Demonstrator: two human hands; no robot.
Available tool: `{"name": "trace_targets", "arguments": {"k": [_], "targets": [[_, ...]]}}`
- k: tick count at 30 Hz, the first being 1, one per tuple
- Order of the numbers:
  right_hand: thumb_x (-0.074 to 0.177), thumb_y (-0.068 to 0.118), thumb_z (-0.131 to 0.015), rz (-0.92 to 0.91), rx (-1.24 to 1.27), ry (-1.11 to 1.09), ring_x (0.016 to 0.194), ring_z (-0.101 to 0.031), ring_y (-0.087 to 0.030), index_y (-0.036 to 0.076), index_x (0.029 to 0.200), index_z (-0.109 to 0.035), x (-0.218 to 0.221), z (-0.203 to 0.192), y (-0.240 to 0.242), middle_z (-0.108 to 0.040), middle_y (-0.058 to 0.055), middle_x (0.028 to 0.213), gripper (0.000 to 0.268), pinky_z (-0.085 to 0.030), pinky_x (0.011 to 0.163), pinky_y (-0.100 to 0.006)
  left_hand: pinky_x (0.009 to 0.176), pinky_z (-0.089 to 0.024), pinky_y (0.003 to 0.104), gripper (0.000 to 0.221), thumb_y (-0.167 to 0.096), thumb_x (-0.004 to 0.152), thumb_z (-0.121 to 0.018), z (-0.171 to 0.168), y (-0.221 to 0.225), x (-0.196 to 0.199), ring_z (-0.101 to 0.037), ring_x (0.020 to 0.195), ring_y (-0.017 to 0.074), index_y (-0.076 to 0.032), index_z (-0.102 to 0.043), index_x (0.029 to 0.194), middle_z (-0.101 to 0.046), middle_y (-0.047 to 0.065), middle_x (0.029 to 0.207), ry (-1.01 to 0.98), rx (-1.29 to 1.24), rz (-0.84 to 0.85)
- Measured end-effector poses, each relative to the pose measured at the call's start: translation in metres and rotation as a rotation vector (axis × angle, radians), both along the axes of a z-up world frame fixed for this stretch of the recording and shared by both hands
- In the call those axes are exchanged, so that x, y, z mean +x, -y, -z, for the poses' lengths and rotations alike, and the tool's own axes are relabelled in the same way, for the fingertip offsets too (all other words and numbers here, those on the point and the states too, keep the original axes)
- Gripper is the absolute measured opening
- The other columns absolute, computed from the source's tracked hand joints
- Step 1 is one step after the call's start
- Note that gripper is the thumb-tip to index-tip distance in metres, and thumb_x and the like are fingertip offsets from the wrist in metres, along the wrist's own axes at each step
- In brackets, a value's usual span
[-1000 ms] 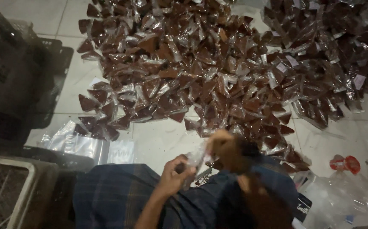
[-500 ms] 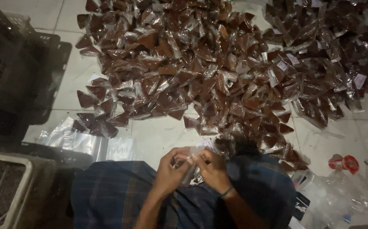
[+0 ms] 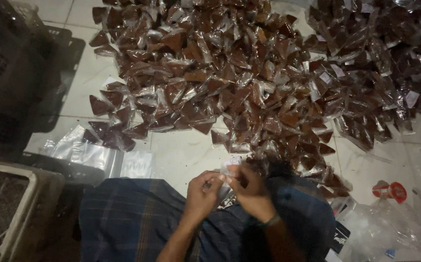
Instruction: Packaging small triangular food items into larger plastic bags and sealing them with a stapler while sitting on the floor.
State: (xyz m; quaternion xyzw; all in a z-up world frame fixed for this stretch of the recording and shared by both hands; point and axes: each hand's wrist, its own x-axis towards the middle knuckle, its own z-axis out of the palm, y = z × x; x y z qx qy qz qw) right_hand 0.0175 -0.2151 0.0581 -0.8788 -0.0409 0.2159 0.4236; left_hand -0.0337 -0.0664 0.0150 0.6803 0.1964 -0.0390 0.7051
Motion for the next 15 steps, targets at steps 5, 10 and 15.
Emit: {"name": "trace_targets", "arguments": {"k": [5, 10, 15], "targets": [[0.095, 0.025, -0.060, -0.073, -0.050, -0.009, 0.064, -0.052, -0.013, 0.012, 0.085, -0.072, 0.009, 0.020, 0.010, -0.062, 0.000, 0.077, 0.020, -0.043, 0.059, -0.029, 0.069, -0.053, 0.031, 0.010, -0.019, 0.090, -0.072, 0.007, 0.000, 0.001, -0.059, 0.076, 0.0156, -0.009, -0.075, 0.090, -0.062, 0.003, 0.082, 0.139, 0.077, -0.005], [0.078, 0.017, -0.078, 0.206, 0.331, -0.169, 0.083, -0.070, -0.022, 0.006, 0.098, -0.077, 0.015, 0.055, 0.019, -0.076, -0.010, 0.093, 0.022, -0.057, 0.075, -0.033, 0.076, -0.060, 0.036, 0.034, -0.007, 0.085, -0.073, 0.011, 0.002, 0.003, -0.068, 0.069, 0.0172, -0.010, -0.058, 0.115, -0.068, 0.005, 0.074, 0.118, -0.061, -0.041], [0.091, 0.034, -0.072, -0.149, -0.236, -0.203, 0.061, -0.056, -0.010, 0.019, 0.124, -0.072, 0.011, -0.021, 0.001, -0.076, 0.001, 0.094, 0.037, -0.045, 0.056, -0.025, 0.067, -0.054, 0.028, 0.036, -0.003, 0.086, -0.074, 0.022, 0.010, 0.004, -0.064, 0.063, 0.0145, -0.004, -0.066, 0.122, -0.069, 0.005, 0.070, 0.133, -0.298, -0.159]]}}
